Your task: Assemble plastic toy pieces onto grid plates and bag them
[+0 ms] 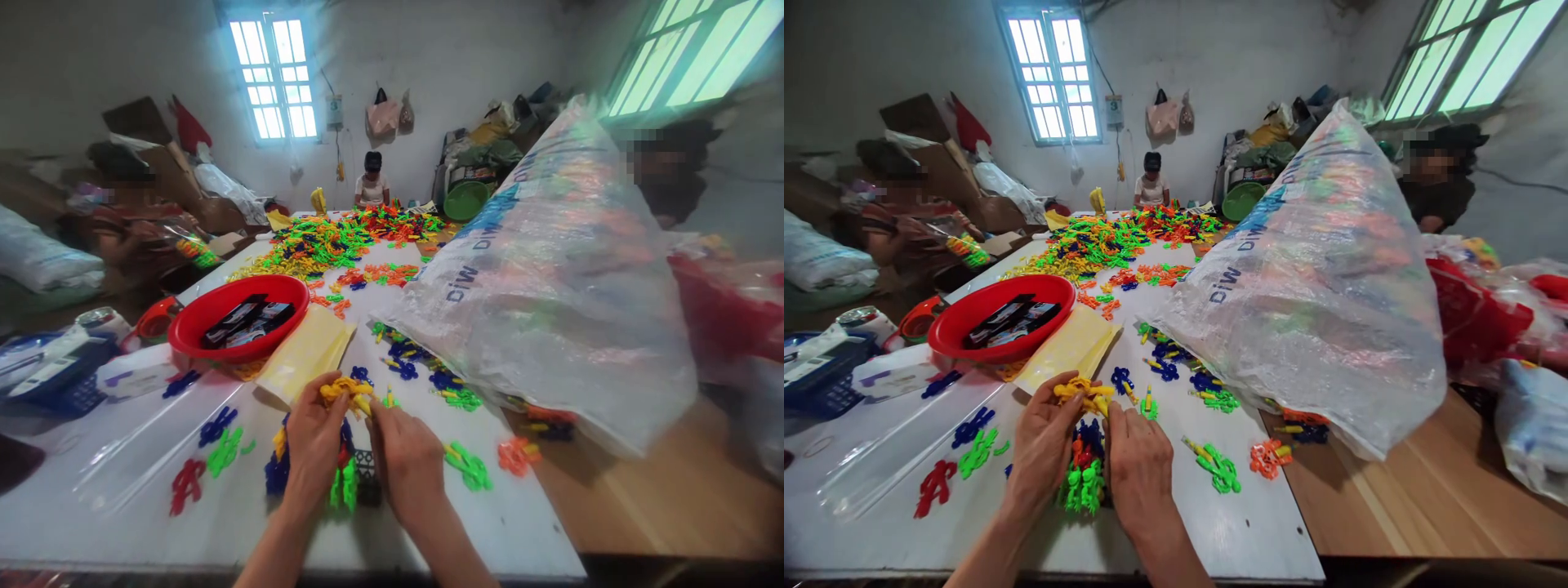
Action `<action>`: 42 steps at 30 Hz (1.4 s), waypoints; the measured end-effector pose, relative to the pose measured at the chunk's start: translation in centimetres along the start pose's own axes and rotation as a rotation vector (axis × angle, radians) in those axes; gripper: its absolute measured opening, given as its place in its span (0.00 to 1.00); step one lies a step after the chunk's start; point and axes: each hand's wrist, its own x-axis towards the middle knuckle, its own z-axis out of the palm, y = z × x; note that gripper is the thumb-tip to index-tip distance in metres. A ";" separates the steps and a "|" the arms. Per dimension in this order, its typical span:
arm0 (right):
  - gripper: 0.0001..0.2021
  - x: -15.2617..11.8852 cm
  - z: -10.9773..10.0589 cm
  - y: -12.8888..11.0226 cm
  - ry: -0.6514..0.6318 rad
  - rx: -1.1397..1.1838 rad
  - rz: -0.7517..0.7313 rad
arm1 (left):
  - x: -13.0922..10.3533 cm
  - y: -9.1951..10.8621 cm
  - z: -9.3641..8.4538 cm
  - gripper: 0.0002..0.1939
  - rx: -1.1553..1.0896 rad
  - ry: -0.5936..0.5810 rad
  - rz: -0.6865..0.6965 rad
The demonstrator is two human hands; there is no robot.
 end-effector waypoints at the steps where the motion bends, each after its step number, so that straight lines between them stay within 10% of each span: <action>1: 0.11 0.0 0.1 0.3 0.003 0.035 0.010 | 0.1 0.3 0.0 0.24 -0.060 -0.011 -0.044; 8: 0.07 -0.3 0.6 2.9 -0.158 0.561 0.124 | 0.9 1.9 0.1 0.25 -0.208 -0.160 -0.370; 16: 0.07 -0.6 -0.5 3.4 -0.150 0.284 0.149 | -0.9 0.0 2.0 0.19 0.098 -0.231 0.007; 25: 0.04 -8.7 5.0 4.5 -0.561 0.644 0.598 | -0.1 0.0 -1.3 0.26 0.759 -0.408 0.240; 32: 0.10 -10.6 8.3 3.4 -0.557 0.619 0.390 | 0.4 -3.1 -3.8 0.25 1.436 -0.736 0.463; 42: 0.09 -8.8 8.1 2.6 -0.744 0.355 0.211 | -0.4 -4.1 -3.2 0.19 1.483 -0.659 0.486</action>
